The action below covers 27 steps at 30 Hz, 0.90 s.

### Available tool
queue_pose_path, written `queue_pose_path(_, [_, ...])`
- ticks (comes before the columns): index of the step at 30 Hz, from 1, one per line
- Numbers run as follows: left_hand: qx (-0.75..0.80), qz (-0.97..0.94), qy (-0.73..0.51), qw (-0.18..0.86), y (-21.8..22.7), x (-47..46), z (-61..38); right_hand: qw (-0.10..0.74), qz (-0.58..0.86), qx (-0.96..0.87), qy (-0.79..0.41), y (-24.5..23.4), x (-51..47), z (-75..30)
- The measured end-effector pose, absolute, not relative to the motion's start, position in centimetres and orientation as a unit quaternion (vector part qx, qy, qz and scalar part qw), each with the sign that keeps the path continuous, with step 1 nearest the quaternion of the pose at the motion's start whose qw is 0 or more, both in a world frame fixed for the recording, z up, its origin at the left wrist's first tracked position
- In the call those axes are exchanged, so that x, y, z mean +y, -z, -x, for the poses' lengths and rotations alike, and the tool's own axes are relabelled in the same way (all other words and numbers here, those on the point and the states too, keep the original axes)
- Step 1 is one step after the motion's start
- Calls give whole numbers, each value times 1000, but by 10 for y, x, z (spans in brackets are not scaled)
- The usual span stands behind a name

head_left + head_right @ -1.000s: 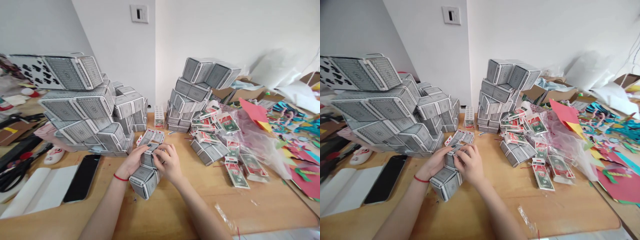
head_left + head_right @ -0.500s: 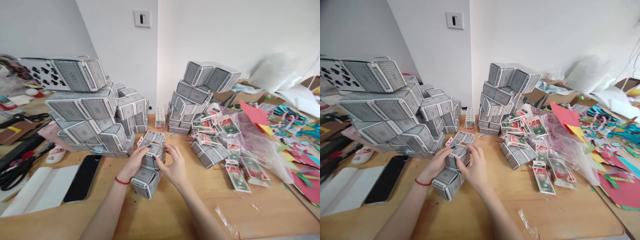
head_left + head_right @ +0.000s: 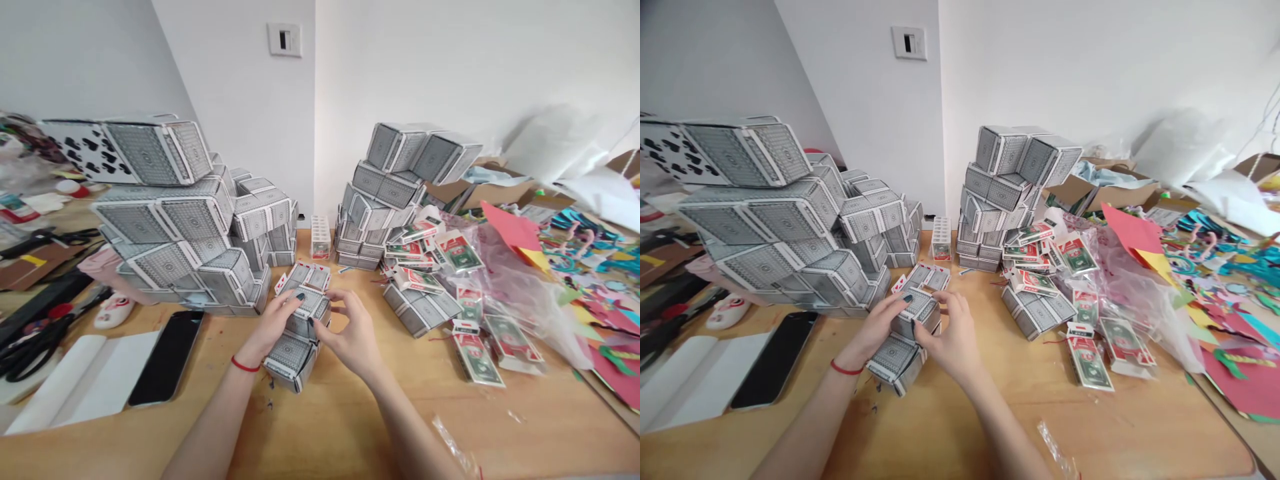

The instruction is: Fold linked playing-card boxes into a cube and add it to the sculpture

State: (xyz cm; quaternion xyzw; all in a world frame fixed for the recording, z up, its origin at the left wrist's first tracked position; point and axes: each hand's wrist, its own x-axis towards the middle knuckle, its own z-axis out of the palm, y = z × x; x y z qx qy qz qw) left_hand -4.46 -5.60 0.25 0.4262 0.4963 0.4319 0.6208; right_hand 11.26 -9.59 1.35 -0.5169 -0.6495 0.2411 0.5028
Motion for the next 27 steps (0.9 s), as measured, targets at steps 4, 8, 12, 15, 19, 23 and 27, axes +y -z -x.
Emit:
queue_pose_path(4, [496,-406,-451,621,1,-55,44,536,515,-619,-253,-5,-95,-109])
queue_pose_path(8, [496,-398,-451,627,5,-54,45,549,509,-612,-255,-2,-94,-106])
queue_pose_path(12, [500,-384,-446,635,5,-55,47,552,506,-604,-272,-5,-95,-105])
queue_pose_path(15, [487,-391,-439,645,3,-56,48,556,504,-596,-286,-5,-95,-105])
queue_pose_path(19, [479,-409,-436,643,0,-57,48,569,488,-593,-295,-3,-95,-105])
queue_pose_path(23, [472,-419,-414,656,-5,-59,49,573,474,-587,-321,0,-95,-106])
queue_pose_path(27, [470,-428,-403,658,-11,-62,48,583,468,-568,-345,4,-94,-107])
